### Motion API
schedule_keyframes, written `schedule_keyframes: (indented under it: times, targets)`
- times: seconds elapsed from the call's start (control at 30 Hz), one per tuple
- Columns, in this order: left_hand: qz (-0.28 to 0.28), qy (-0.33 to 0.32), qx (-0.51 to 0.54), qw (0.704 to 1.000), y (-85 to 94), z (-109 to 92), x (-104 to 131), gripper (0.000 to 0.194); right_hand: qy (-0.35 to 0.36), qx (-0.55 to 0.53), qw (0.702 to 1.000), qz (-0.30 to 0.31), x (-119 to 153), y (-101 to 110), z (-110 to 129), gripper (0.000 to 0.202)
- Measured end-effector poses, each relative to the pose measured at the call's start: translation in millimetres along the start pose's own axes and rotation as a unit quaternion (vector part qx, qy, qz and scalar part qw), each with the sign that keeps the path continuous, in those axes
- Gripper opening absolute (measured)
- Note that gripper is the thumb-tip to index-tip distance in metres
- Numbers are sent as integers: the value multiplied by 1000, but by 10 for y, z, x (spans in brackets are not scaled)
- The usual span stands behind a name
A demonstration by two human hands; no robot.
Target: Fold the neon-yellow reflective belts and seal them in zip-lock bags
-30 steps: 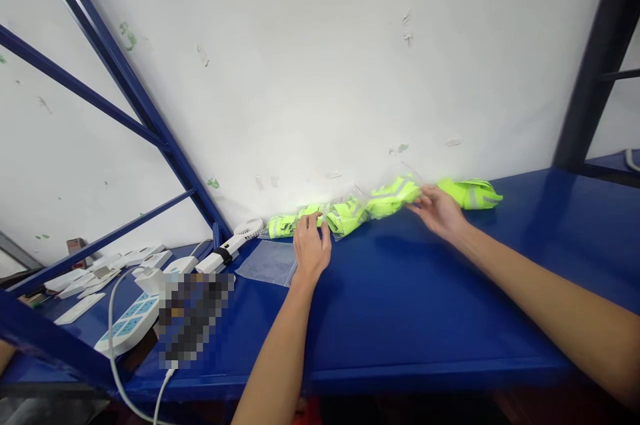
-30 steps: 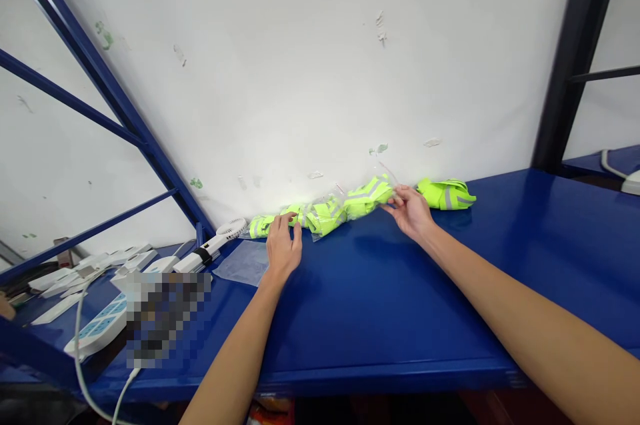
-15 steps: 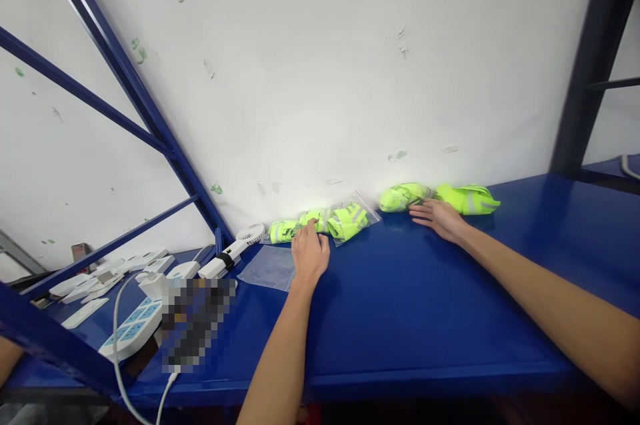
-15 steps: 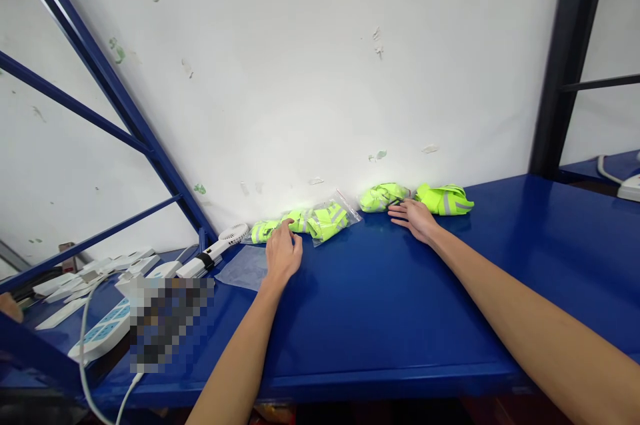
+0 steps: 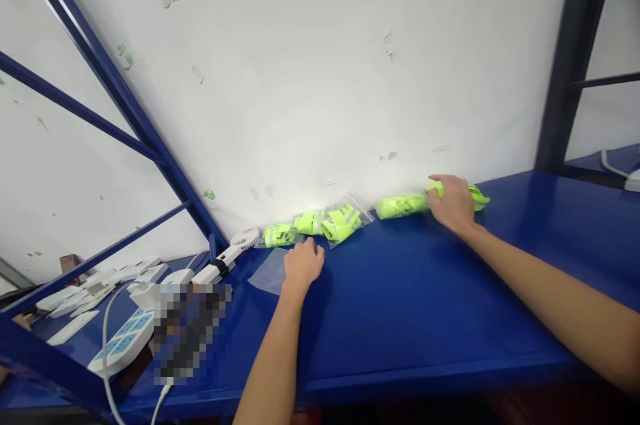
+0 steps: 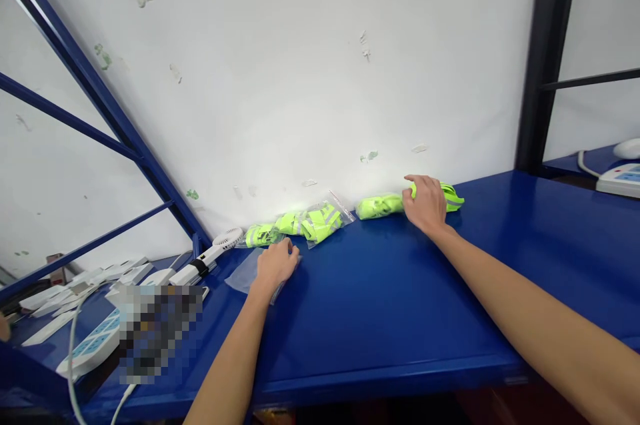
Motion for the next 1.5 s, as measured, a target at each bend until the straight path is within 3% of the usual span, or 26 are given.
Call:
schedule_keyframes:
  times: [0.1, 0.2, 0.3, 0.47, 0.6, 0.67, 0.77, 0.87, 0.93, 1.0, 1.07, 1.13, 1.2, 1.27, 1.4, 1.5]
  targets:
    - [-1, -75, -3, 997, 7, -161, 46, 34, 1, 137, 989, 46, -34, -26, -265, 43]
    - [3, -130, -7, 991, -22, -261, 77, 34, -60, 156, 978, 127, -73, -77, -572, 58]
    - [13, -159, 7, 987, -60, -299, 91, 39, -83, 148, 969, 178, -116, -51, -702, 67]
    - [20, -151, 33, 988, -131, -310, 100, 39, -102, 148, 959, 219, -124, 13, -743, 81]
    - [-24, -92, 33, 995, -128, -295, 100, 41, -114, 176, 957, 202, -75, 61, -739, 62]
    - [-78, -73, 39, 993, -58, -306, 113, 44, -110, 194, 962, 157, -75, 129, -679, 52]
    - [-170, -97, 77, 978, 106, -359, 159, 41, -71, 176, 980, 55, -110, 274, -445, 46]
    - [-223, -153, 131, 954, 247, -422, 223, 34, 17, 101, 994, -35, -86, 401, -34, 39]
    - [-221, -197, 167, 940, 285, -479, 267, 33, 93, 28, 994, -57, 25, 434, 310, 36]
    - [-185, -245, 218, 926, 260, -560, 307, 35, 158, -48, 986, -35, 212, 406, 660, 38]
    - [-137, -282, 279, 908, 193, -647, 337, 37, 223, -107, 969, 28, 448, 323, 998, 44]
    - [-107, -294, 311, 898, 113, -714, 352, 38, 288, -141, 938, 135, 690, 191, 1280, 56]
    - [-97, -287, 289, 908, 41, -751, 346, 34, 325, -166, 892, 267, 881, 43, 1440, 52]
    - [-88, -279, 244, 925, -12, -761, 325, 30, 291, -204, 878, 321, 907, -28, 1428, 37]
    - [-40, -292, 192, 936, -39, -760, 301, 28, 128, -240, 925, 265, 669, -80, 1089, 33]
    - [-44, -312, 181, 932, 69, -789, 368, 33, 78, -189, 935, 290, 598, -225, 881, 25]
Point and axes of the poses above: each hand's wrist, its own x-axis away from the middle knuckle, its own y-axis out of the back of the hand, z = x × y, the point moved 6 cm from there along -x, towards the middle knuckle, and after that the axes turned 5 degrees about z, right-handed, at the moved point
